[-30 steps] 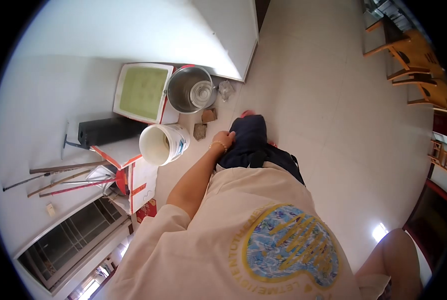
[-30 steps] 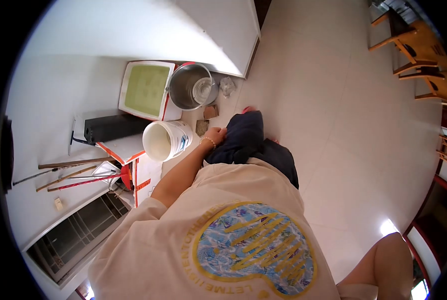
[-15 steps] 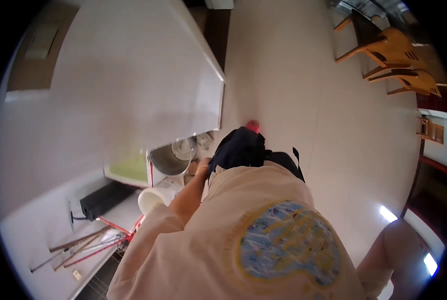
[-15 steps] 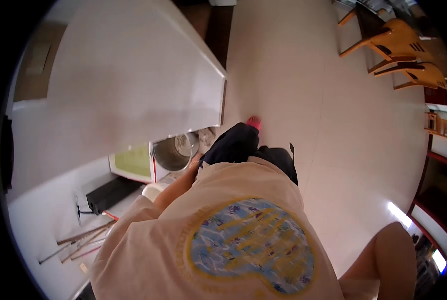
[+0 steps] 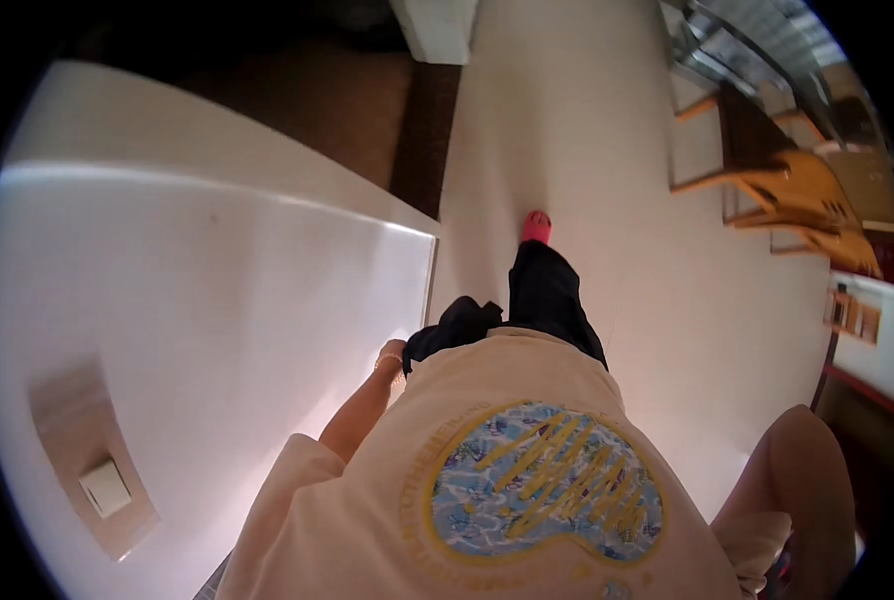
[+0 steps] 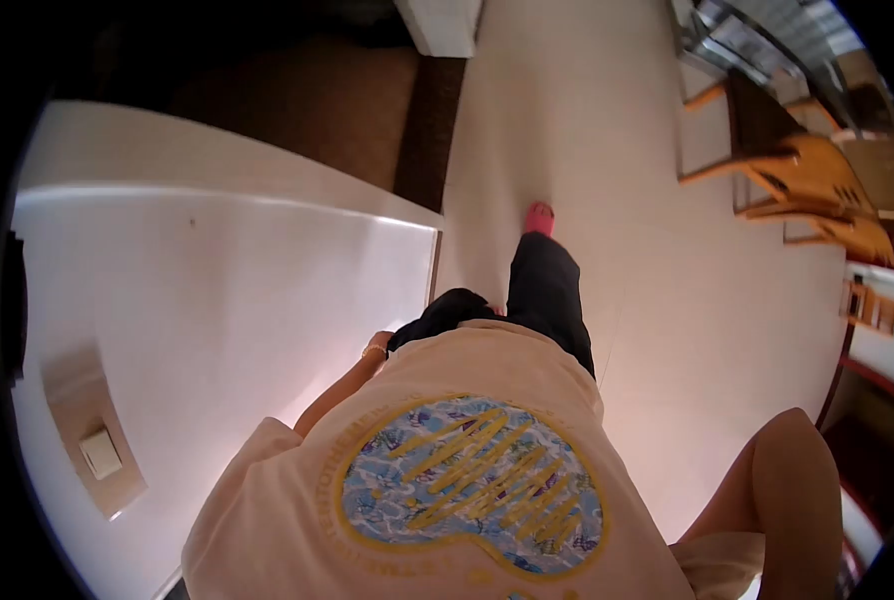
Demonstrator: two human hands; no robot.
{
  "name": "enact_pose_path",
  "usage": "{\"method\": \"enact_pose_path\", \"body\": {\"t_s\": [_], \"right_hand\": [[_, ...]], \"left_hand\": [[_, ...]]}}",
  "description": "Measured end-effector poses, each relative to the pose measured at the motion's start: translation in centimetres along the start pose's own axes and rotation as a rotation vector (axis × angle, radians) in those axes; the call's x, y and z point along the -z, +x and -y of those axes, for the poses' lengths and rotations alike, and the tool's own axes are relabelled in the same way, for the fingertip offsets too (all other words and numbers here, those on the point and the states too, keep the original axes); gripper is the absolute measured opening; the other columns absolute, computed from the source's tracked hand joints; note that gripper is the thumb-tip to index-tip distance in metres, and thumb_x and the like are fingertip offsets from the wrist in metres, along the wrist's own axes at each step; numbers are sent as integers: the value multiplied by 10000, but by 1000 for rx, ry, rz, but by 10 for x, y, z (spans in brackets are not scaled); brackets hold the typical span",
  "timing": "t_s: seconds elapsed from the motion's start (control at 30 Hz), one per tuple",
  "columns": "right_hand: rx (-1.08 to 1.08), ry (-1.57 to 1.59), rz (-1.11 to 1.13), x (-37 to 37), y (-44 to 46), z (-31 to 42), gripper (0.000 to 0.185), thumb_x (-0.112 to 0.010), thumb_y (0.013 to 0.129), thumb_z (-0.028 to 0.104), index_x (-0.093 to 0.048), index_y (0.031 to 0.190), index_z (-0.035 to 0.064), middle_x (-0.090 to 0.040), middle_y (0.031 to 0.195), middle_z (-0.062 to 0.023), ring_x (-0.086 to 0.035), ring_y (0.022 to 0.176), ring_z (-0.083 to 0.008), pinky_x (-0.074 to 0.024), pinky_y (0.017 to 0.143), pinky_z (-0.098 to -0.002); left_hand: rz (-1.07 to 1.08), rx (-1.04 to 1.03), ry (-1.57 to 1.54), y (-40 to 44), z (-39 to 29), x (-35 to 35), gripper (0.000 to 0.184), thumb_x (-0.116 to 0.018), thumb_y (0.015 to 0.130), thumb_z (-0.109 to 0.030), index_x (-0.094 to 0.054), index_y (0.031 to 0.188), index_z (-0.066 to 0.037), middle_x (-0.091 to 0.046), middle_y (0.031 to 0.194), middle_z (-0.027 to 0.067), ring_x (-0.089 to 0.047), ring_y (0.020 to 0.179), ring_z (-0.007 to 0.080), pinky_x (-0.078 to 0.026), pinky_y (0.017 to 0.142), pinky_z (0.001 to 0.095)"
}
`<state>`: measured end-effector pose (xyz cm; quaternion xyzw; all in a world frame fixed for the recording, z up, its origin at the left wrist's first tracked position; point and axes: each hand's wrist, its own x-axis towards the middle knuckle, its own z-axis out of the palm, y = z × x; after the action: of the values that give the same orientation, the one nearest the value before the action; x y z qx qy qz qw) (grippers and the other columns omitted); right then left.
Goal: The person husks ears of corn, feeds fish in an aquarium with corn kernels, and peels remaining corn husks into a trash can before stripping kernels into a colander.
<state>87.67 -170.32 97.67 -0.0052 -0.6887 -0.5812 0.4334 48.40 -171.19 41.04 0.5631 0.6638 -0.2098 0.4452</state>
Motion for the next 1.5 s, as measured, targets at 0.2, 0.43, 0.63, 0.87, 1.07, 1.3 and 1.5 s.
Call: {"method": "enact_pose_path", "body": {"t_s": [0.2,0.43,0.63,0.87,1.07,1.3,1.5], "right_hand": [[-1,132,-198,-73,-106,-78,440,-348,843,395,-370,541,76,-315,445,-22,-284,390,-111,-268,415,-214],[-54,335,-388,-203,-194,-145,412,-352,847,381,-381,572,76,-329,470,-31,-304,421,-115,-291,449,-230],[-58,478,-531,-343,-237,-162,388,-355,851,368,-391,598,77,-341,492,-39,-321,447,-119,-311,478,-244],[-362,754,-297,-514,-304,-120,283,-351,874,301,-489,790,68,-467,710,-126,-517,740,-166,-423,699,-352],[-2083,2240,16,-660,-331,-10,425,-520,645,-165,-356,943,89,-393,1032,-92,-438,951,-167,-414,852,-335],[-2300,2550,193,-800,-331,18,483,-564,587,-168,-415,957,103,-419,1092,-82,-471,918,-143,-433,692,-217],[-2178,2725,253,-963,-346,46,314,-544,689,-119,-435,901,86,-452,1001,-64,-473,838,-108,-406,607,-211]], "left_hand": [[-131,-61,67,47,-68,40,471,-391,801,-427,-616,784,-13,-584,858,183,-532,882,349,-428,735,401],[-68,311,-434,52,-181,119,464,-359,797,-403,-605,823,-9,-583,889,188,-543,874,338,-438,745,376],[-90,449,-571,95,-165,130,439,-378,788,-392,-615,762,-23,-587,838,171,-562,799,313,-436,713,371],[-111,521,-800,161,-188,186,396,-397,786,-364,-607,750,-30,-574,802,155,-555,763,297,-433,673,357],[-189,604,-995,211,-182,288,360,-412,785,-339,-600,738,-36,-562,772,142,-550,733,284,-430,640,346],[-290,675,-1168,262,-146,398,319,-430,783,-311,-592,725,-43,-549,736,127,-543,697,268,-427,600,333],[-309,811,-1325,290,-112,476,285,-446,782,-287,-585,714,-48,-538,705,113,-538,666,254,-424,566,322]]}}
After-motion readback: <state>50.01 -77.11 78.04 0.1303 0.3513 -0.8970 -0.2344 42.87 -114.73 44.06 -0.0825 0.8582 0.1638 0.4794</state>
